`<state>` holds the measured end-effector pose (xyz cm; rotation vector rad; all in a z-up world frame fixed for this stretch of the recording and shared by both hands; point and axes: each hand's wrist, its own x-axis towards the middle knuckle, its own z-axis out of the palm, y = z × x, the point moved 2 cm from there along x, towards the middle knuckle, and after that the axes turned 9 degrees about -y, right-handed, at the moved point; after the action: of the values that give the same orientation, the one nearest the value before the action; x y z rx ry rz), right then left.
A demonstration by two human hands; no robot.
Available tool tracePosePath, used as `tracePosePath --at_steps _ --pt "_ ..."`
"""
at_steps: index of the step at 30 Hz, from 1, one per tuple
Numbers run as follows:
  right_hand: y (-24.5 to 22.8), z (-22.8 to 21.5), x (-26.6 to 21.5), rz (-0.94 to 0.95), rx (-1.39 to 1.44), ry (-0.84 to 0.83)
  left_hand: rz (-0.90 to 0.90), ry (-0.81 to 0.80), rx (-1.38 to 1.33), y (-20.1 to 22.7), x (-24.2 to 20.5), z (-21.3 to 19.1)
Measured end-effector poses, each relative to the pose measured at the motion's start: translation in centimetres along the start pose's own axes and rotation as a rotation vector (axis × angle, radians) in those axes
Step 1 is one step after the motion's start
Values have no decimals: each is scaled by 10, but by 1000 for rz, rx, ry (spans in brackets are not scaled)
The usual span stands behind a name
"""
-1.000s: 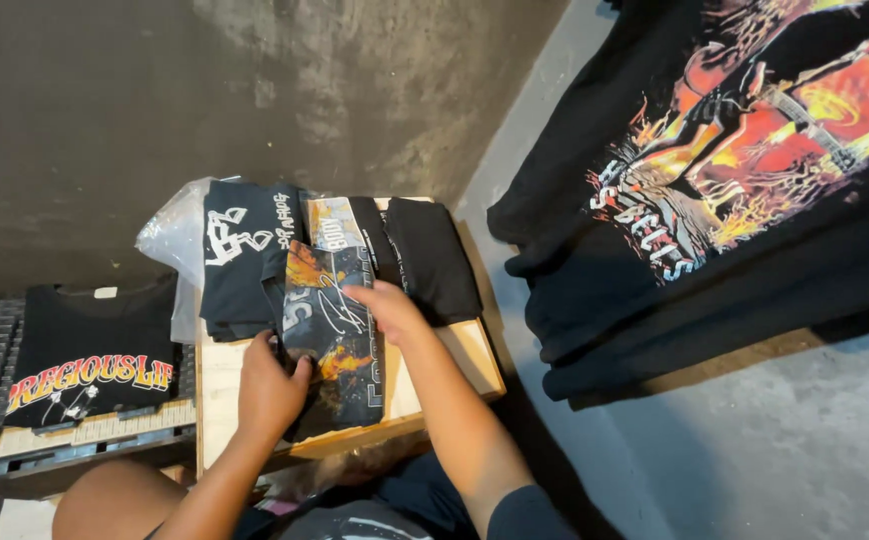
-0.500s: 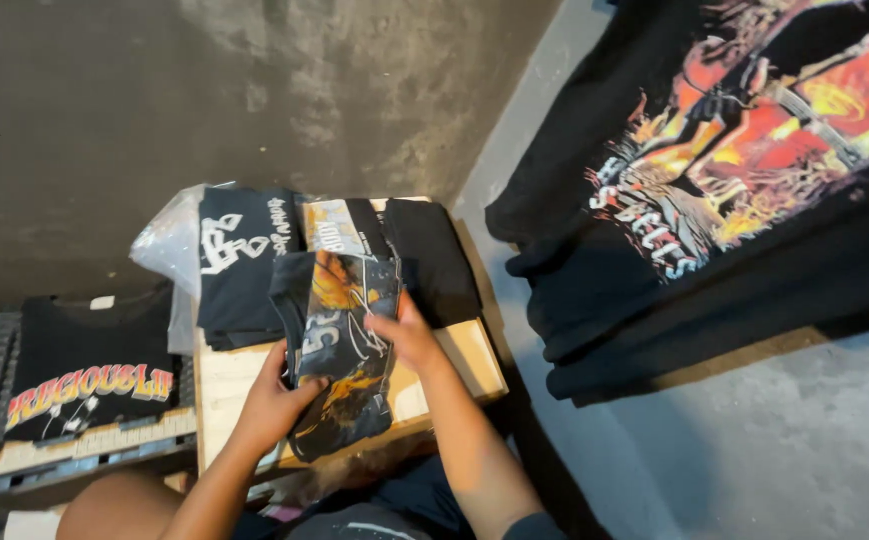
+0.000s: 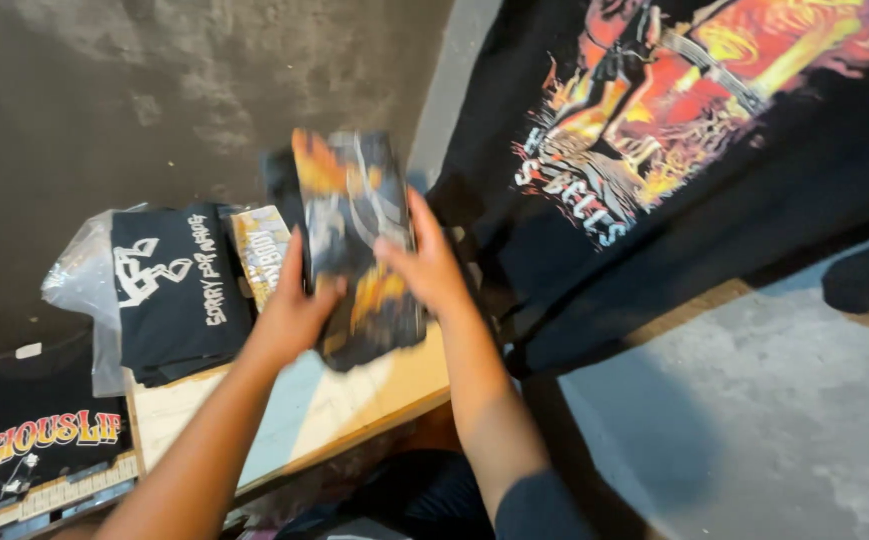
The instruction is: Folding and stacking black graphic t-shirts on a table
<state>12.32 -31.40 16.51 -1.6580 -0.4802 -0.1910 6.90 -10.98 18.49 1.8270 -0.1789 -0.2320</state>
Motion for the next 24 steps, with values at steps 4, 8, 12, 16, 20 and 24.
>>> tracePosePath --at_steps 4,8,12,16,20,24 --pt "65 -26 29 186 -159 152 -79 61 -107 -74 74 39" --pt "149 -32 -16 382 -550 91 -292 7 -341 -196 87 85" --pt "218 -41 -32 312 -914 198 -98 -68 -344 -250 86 91" --pt "112 22 -36 29 -1292 361 -95 -26 284 -212 49 56" --pt "136 106 -66 -156 -850 -215 -112 210 578 -208 -3 29" --pt "112 156 -85 -340 -1317 -186 -243 230 467 -190 -44 5"
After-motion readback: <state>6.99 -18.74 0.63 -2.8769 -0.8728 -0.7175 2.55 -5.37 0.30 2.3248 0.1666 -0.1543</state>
